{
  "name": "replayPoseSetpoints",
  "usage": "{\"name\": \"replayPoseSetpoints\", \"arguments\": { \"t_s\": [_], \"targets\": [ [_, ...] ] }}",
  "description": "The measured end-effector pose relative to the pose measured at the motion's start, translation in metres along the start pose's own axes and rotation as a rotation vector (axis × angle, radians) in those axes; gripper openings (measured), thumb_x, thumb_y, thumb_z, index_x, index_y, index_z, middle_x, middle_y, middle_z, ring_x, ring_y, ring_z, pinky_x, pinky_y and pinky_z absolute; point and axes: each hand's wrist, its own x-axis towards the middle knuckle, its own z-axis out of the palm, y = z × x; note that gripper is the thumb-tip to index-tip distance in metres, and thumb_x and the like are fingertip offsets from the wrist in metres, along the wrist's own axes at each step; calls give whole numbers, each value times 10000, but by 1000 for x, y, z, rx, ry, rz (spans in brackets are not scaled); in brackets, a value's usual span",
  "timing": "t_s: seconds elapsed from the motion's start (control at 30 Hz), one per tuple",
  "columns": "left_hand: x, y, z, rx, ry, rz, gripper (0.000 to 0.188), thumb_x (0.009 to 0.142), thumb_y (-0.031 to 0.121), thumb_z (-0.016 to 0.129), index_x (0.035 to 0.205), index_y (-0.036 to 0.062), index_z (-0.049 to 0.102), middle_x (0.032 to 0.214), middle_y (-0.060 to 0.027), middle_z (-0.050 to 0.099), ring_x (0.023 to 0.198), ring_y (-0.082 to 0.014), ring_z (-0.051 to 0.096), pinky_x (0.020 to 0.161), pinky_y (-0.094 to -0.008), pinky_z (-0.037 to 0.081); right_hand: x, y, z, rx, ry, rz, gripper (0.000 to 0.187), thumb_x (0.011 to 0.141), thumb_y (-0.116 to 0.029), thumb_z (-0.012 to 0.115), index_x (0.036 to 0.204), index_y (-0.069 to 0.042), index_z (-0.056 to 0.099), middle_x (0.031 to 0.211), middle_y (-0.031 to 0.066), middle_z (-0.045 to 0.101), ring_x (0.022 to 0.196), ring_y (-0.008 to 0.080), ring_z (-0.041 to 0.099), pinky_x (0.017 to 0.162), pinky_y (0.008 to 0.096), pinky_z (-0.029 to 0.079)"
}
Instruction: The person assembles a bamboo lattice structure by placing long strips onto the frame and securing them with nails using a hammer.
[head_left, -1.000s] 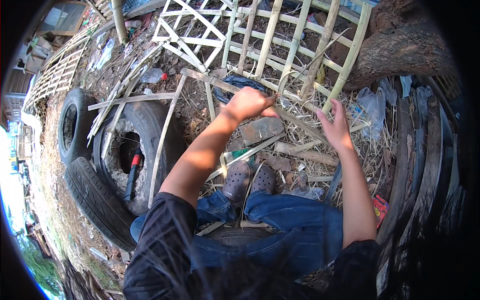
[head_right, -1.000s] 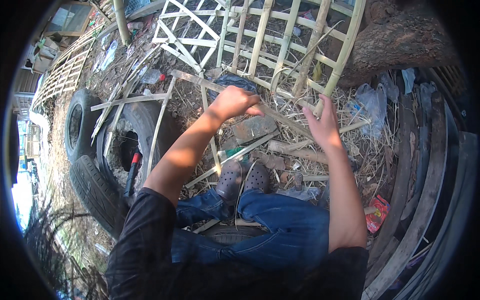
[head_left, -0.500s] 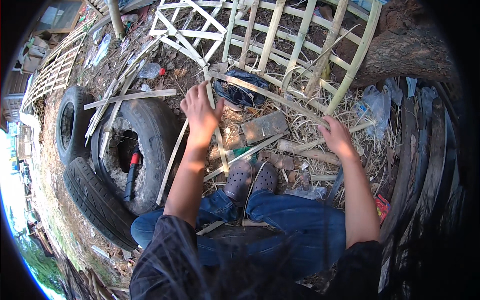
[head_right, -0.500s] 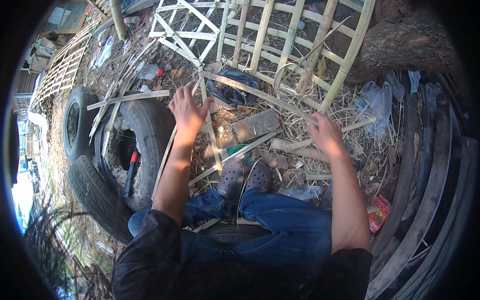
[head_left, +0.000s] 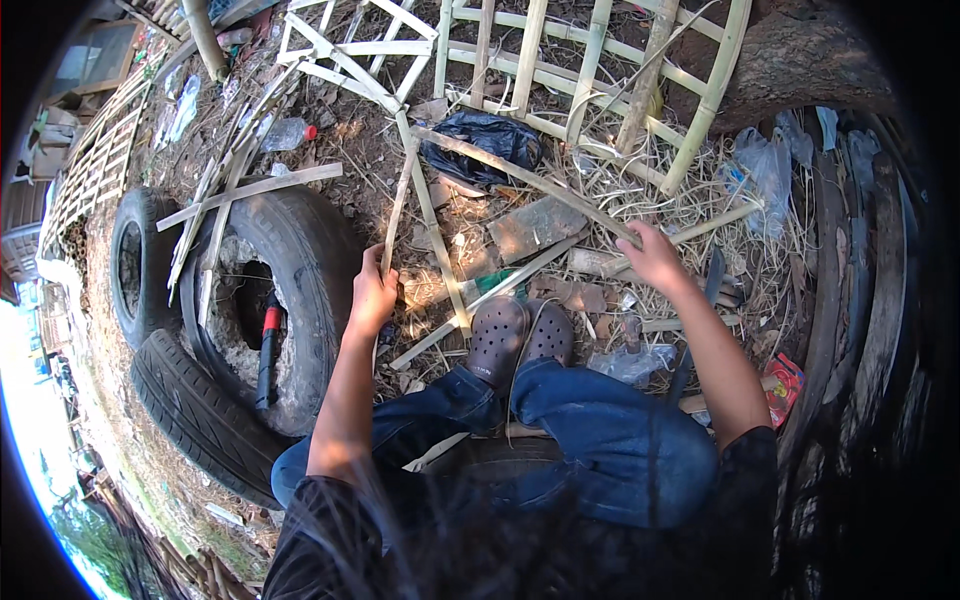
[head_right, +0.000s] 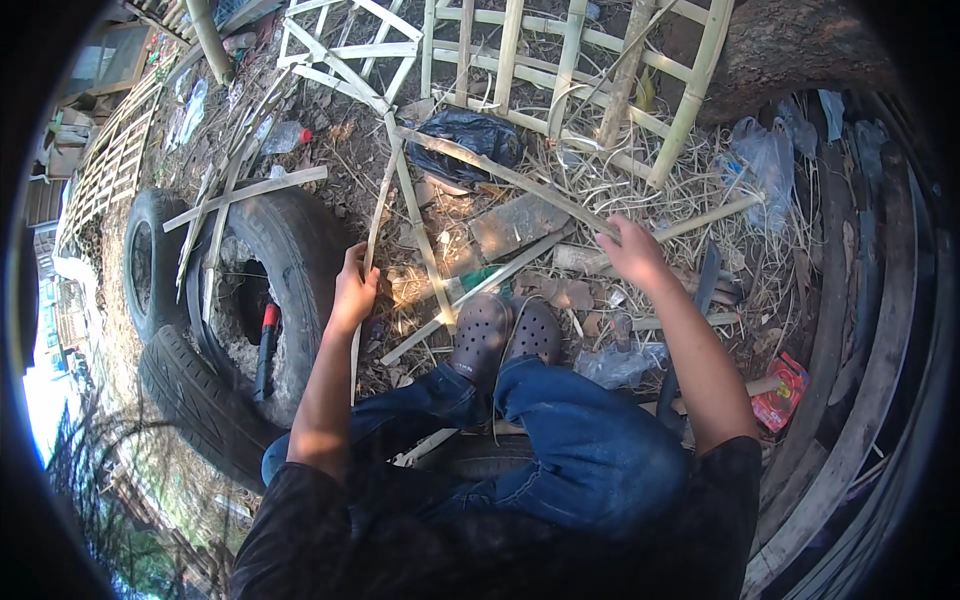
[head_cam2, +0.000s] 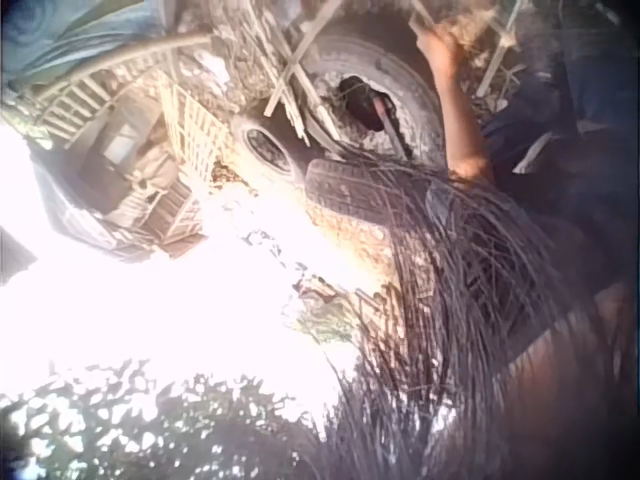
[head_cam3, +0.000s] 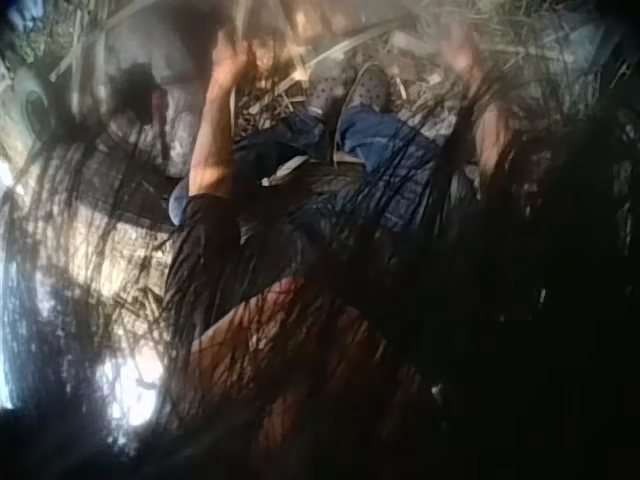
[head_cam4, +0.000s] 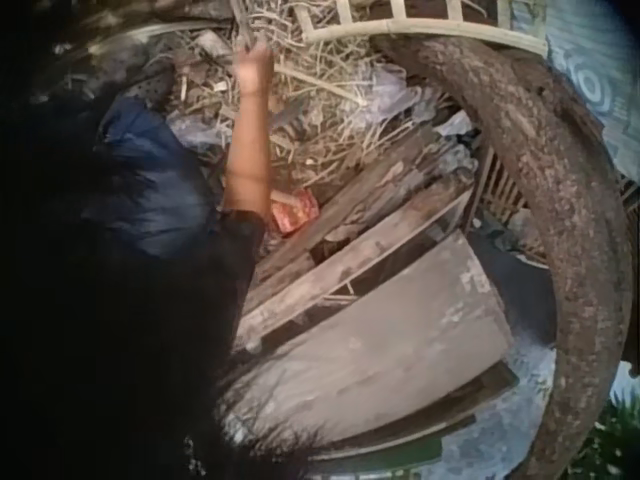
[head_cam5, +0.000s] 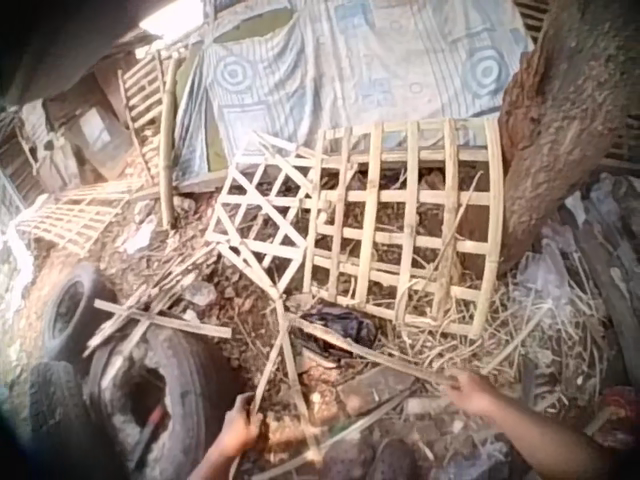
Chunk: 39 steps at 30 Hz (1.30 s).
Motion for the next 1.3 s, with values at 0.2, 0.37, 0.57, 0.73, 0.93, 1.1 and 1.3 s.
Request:
{"name": "replayPoseSetpoints", "arguments": {
  "t_s": [0.2,0.37,0.57,0.73,0.93,1.1,1.3],
  "targets": [
    [43,-10,16,-62,7,-83,675,826,64,631,1391,-18,272,1202,-239,557,1117,-377,555,962,-405,435,36,-23,60,97,97,-89,396,884,-193,570,1214,22,532,1129,235,618,1084,395,575,942,445,442],
    [36,-16,25,120,168,53,860,766,133,696,1406,-126,182,1396,-350,276,1317,-435,321,1108,-431,284,69,-45,96,121,92,-294,357,891,-148,519,1213,7,529,1151,224,599,1082,391,566,939,441,449],
    [-6,67,71,290,140,293,863,721,134,710,1437,-11,252,1439,-331,261,1339,-469,287,1109,-508,257,90,-62,101,-27,-14,-256,496,800,-148,581,1275,-20,515,1187,204,552,1154,364,516,1002,443,385],
    [-3,109,106,360,-18,446,795,758,130,673,1437,35,271,1450,-308,272,1358,-454,277,1108,-515,256,63,-59,77,-206,206,-500,589,733,-97,585,1307,-2,497,1274,190,488,1231,339,442,1052,446,320],
    [26,151,134,476,-115,772,644,783,102,510,1412,69,375,1463,-231,344,1383,-375,296,1108,-578,220,-3,45,20,-4,498,-163,407,771,-74,613,1173,-73,548,1121,168,562,1080,347,539,931,423,437],
    [31,150,158,614,-116,799,663,788,150,506,1433,99,363,1480,-180,349,1373,-347,332,1077,-628,243,-30,116,58,263,617,185,454,795,-172,682,1195,-62,498,980,145,594,912,326,600,789,428,483],
    [29,151,169,894,-137,667,669,845,159,491,1484,169,294,1531,-103,293,1409,-293,284,1118,-639,106,-1,99,46,322,589,313,526,791,-202,721,1234,-60,477,944,155,596,860,344,606,756,440,484]
  ]
}}
